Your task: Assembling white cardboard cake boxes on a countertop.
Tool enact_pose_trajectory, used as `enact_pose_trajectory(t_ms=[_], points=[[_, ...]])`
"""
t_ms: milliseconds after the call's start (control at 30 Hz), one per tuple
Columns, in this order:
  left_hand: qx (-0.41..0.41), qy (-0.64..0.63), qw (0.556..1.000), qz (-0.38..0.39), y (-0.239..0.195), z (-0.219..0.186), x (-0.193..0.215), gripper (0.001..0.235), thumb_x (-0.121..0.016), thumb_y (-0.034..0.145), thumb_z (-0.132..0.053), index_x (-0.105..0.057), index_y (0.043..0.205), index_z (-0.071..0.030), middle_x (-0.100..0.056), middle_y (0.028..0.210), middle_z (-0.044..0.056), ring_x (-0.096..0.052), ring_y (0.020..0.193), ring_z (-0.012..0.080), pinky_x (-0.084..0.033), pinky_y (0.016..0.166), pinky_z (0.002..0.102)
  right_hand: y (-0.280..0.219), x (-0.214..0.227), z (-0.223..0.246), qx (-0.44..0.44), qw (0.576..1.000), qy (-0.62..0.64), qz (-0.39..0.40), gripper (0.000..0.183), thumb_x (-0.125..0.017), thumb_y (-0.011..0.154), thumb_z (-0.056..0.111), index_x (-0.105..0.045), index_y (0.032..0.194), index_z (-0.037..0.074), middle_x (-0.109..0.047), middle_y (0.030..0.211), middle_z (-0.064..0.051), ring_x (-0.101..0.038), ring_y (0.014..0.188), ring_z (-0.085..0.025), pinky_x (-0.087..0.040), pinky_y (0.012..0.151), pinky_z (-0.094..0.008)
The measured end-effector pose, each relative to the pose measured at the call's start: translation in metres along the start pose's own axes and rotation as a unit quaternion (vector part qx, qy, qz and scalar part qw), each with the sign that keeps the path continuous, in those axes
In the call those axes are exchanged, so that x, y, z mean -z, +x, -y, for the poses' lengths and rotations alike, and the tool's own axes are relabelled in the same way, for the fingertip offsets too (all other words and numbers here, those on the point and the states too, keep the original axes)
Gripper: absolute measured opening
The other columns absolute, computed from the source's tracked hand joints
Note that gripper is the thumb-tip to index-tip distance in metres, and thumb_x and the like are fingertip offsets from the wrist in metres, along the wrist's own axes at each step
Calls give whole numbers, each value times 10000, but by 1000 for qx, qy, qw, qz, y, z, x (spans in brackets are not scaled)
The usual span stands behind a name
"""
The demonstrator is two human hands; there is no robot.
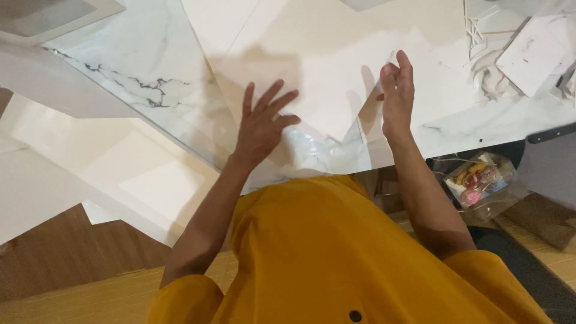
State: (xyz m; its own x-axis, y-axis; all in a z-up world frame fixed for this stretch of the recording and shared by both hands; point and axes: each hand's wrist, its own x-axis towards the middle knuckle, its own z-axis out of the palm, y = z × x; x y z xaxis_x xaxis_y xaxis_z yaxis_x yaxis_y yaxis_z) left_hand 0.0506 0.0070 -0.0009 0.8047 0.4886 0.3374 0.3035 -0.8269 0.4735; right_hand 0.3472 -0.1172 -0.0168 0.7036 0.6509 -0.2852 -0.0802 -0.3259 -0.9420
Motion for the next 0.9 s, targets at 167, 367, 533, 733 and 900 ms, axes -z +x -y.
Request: enact_pose_trajectory(t_ms=[167, 367, 533, 733, 900], points=[[23, -72, 993, -96, 14, 45, 40, 211, -724, 905, -9, -790, 886, -208, -553, 1523, 23, -387, 1513, 287, -230, 1279, 540, 8, -26, 10, -151, 964, 218, 26, 349, -714, 996, 101, -477, 1249, 63, -620, 891, -64, -589, 655, -138, -423, 489, -236], [67, 80, 990, -90, 6, 33, 55, 179, -712, 994, 12, -776, 1070, -136, -578, 1540, 46, -465, 1516, 263, -376, 1287, 469, -19, -73, 17, -195, 931, 304, 48, 80, -618, 953, -12, -544, 934, -36, -671, 806, -163, -734, 702, -234, -611, 584, -257], [89, -37, 995, 40, -5, 8, 63, 540, -854, 797, -219, -666, 1248, 9, -624, 1204, 141, -584, 1153, 340, -465, 982, 468, -37, -84, 9, -241, 911, 323, 85, 99, -597, 960, -19, -524, 974, -85, -687, 869, -229, -775, 807, -296, -651, 672, -280], [105, 80, 991, 23, -38, 42, 35, 302, -807, 803, -96, -673, 1070, -56, -611, 1066, 81, -569, 1031, 281, -483, 862, 409, -60, -73, 34, 82, 997, -14, -5, 681, -688, 876, 58, -313, 1445, 54, -476, 1346, -203, -515, 1252, -350, -493, 954, -497], [89, 59, 994, -24, -40, 46, 35, 388, -828, 797, -127, -696, 1149, -35, -631, 1060, 72, -564, 1042, 279, -483, 885, 405, -54, -78, 50, 488, 718, -486, 104, 681, -791, 848, 253, -484, 1434, 91, -507, 1456, -192, -414, 1380, -369, -231, 1116, -688]])
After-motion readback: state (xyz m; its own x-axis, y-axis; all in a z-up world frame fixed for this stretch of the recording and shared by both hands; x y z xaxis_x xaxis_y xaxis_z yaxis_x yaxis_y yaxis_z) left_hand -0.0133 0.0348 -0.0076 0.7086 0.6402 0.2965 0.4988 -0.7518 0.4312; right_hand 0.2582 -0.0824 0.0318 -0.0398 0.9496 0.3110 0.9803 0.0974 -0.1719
